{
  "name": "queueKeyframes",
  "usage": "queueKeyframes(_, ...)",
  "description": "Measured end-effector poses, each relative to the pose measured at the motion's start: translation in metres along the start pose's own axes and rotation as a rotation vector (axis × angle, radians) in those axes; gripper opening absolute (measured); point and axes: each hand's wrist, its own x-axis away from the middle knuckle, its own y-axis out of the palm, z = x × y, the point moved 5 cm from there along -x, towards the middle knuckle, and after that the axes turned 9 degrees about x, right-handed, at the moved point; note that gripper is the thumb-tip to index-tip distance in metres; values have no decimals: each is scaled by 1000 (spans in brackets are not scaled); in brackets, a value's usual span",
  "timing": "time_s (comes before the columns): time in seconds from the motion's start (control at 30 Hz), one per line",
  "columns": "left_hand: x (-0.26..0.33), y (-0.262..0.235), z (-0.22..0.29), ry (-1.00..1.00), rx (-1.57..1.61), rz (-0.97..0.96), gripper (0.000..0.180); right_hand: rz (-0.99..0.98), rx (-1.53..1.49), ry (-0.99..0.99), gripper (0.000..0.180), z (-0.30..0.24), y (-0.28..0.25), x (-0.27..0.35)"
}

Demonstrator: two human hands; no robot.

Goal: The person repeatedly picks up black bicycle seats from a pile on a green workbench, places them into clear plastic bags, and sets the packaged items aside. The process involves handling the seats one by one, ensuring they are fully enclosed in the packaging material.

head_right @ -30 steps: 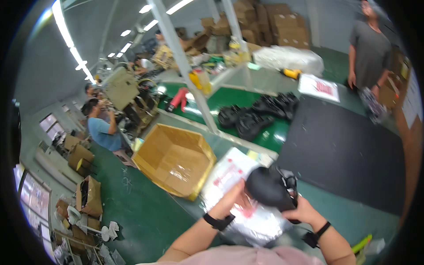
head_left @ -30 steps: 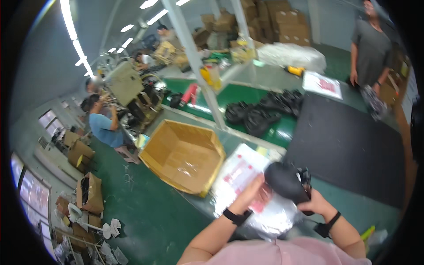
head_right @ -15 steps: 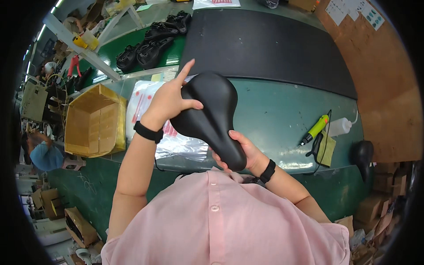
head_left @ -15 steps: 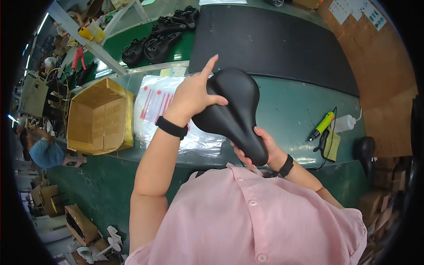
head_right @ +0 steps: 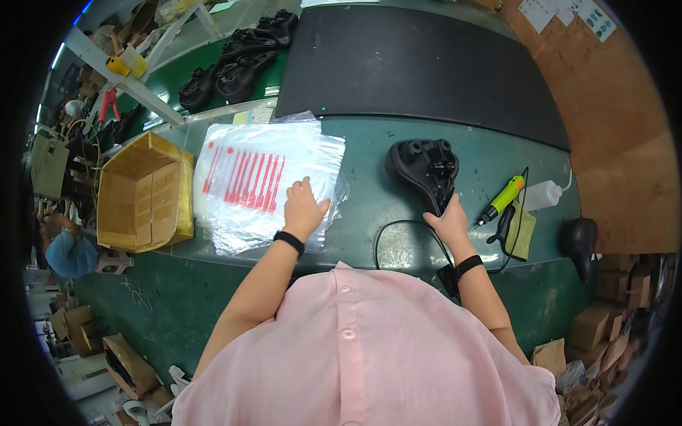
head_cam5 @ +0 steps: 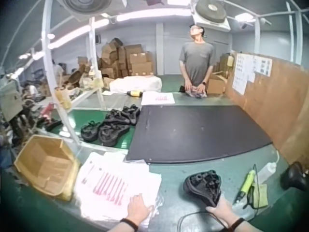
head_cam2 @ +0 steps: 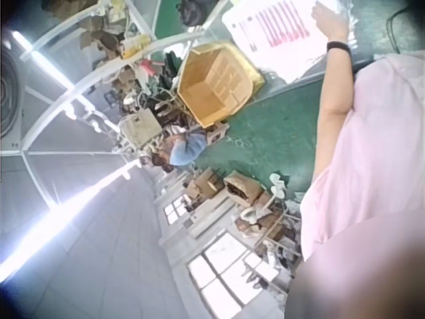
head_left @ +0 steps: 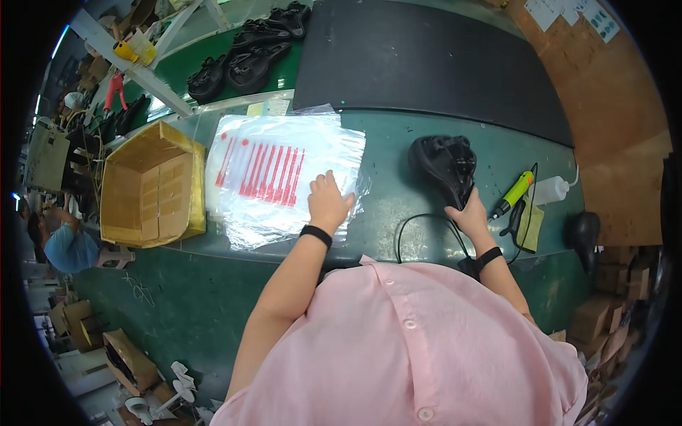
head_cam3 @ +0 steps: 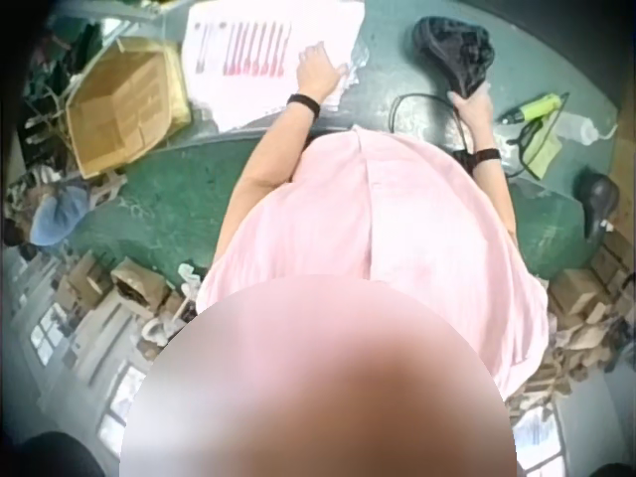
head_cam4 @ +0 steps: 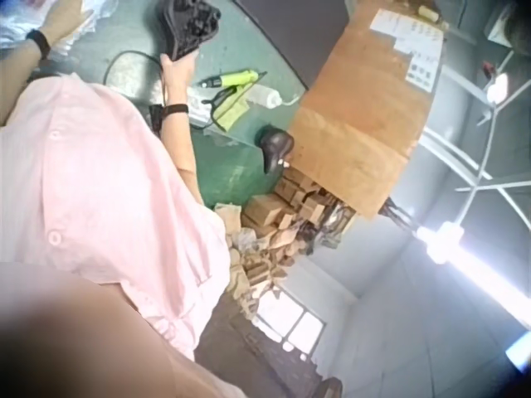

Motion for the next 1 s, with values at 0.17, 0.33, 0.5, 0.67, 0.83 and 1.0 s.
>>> queueKeyframes(0.17,-6,32,-8,69,-130,-177,40,-173,-71,11,91,-1,35,-2)
queueKeyframes(0.33,-18,32,-54,-29,138,-108,12,-266,-655,115,86,-9,57,-7)
queueKeyframes(0.5,-20,0,-69,-264,422,-269,29,-516,-1179,424,46,-7,85,-15)
queueKeyframes(0.67,-25,-12,-85,-229,565,-70,33,-467,-1408,417,31,-26,95,-21)
queueKeyframes(0.83,-32,-6,-91,-390,852,-83,17,-407,-1295,342,34,-45,88,-28)
queueKeyframes(1.0,-8,10,-28,78,369,-138,42,-373,-1213,106,46,-119,56,-19)
